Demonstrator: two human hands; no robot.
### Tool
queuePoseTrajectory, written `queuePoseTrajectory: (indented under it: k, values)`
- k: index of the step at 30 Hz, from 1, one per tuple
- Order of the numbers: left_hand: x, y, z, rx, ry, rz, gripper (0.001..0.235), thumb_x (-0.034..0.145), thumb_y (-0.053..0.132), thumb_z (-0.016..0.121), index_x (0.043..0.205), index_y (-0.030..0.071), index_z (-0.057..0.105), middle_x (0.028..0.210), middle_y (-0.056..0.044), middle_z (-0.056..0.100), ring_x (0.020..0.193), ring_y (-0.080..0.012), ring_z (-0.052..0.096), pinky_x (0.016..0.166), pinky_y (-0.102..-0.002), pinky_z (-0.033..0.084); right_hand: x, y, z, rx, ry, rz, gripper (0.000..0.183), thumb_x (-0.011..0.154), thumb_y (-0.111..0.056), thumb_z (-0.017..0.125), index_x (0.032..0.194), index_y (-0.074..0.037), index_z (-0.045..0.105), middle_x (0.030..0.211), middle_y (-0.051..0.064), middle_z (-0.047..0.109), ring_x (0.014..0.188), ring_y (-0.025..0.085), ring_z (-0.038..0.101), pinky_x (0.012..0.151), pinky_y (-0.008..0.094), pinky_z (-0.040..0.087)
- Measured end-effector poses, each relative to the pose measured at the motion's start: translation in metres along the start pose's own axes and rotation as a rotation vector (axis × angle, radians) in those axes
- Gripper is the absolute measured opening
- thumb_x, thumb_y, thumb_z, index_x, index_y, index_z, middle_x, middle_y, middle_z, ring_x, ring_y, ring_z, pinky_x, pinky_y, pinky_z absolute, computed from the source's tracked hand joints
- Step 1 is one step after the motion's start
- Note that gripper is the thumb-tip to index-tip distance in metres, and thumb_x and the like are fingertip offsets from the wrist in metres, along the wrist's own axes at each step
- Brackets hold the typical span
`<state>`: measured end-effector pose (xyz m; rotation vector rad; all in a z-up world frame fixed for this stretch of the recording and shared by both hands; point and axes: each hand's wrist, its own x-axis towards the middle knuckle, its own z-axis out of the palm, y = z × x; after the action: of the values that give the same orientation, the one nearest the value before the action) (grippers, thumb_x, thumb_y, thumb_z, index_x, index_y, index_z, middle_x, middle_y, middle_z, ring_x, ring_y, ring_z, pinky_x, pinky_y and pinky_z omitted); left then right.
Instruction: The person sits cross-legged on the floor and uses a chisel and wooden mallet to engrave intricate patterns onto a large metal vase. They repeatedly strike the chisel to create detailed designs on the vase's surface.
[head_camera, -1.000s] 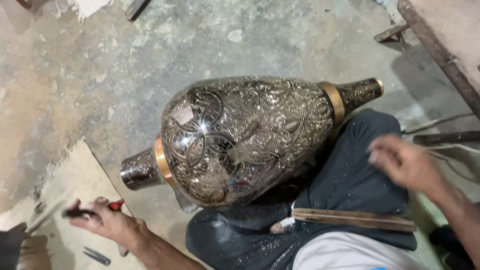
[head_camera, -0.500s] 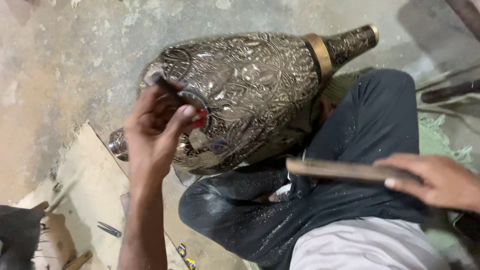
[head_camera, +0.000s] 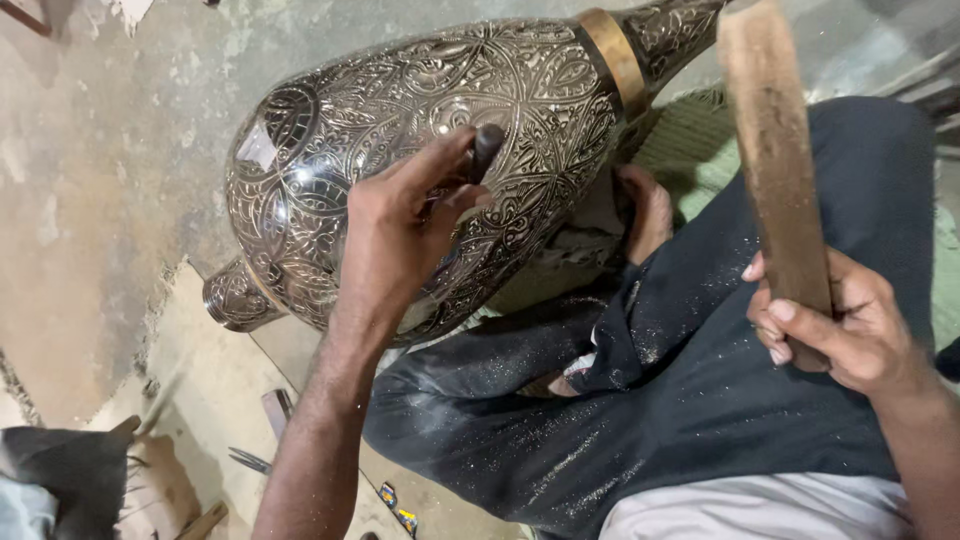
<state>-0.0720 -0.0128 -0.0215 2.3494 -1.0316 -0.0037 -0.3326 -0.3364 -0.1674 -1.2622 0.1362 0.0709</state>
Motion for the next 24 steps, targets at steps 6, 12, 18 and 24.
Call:
queuePoseTrajectory:
  k: [6, 12, 18, 24]
  values:
    - [0.003, -0.012, 0.007, -0.041, -0.014, -0.005, 0.048, 0.100, 0.014, 0.079, 0.143, 0.011, 0.058, 0.122, -0.014, 0.076, 0.107, -0.0246, 0.079, 0.079, -0.034, 0.072, 0.003, -0.007, 0.010, -0.177, 0.003, 0.017, 0.031, 0.097, -0.008, 0.061, 0.125, 0.004, 0.061, 0.075, 0.008, 0.064, 0.057, 0.011, 0.061, 0.049, 0.027, 0.051]
    - [0.003, -0.008, 0.004, -0.091, -0.043, 0.058, 0.046, 0.101, 0.003, 0.073, 0.144, 0.011, 0.058, 0.132, -0.015, 0.073, 0.118, -0.0281, 0.075, 0.097, -0.039, 0.069, 0.014, -0.021, 0.014, -0.444, 0.001, -0.034, 0.034, 0.091, -0.010, 0.074, 0.122, 0.002, 0.069, 0.074, 0.003, 0.067, 0.058, 0.009, 0.060, 0.046, 0.022, 0.050]
    - [0.006, 0.002, 0.002, -0.115, -0.054, -0.013, 0.046, 0.099, 0.003, 0.076, 0.142, 0.011, 0.059, 0.129, -0.015, 0.074, 0.115, -0.0246, 0.077, 0.094, -0.036, 0.069, 0.029, -0.041, 0.026, -0.682, 0.142, -0.086, 0.041, 0.077, -0.013, 0.085, 0.113, 0.002, 0.072, 0.080, 0.005, 0.076, 0.066, 0.009, 0.070, 0.057, 0.021, 0.052]
    - [0.005, 0.012, -0.005, -0.084, -0.087, -0.038, 0.044, 0.102, 0.003, 0.071, 0.144, 0.010, 0.060, 0.115, -0.010, 0.078, 0.107, -0.0200, 0.080, 0.088, -0.034, 0.070, 0.051, -0.053, 0.036, -0.820, 0.189, -0.110, 0.046, 0.074, -0.011, 0.086, 0.115, 0.003, 0.072, 0.084, 0.010, 0.075, 0.065, 0.012, 0.070, 0.060, 0.023, 0.053]
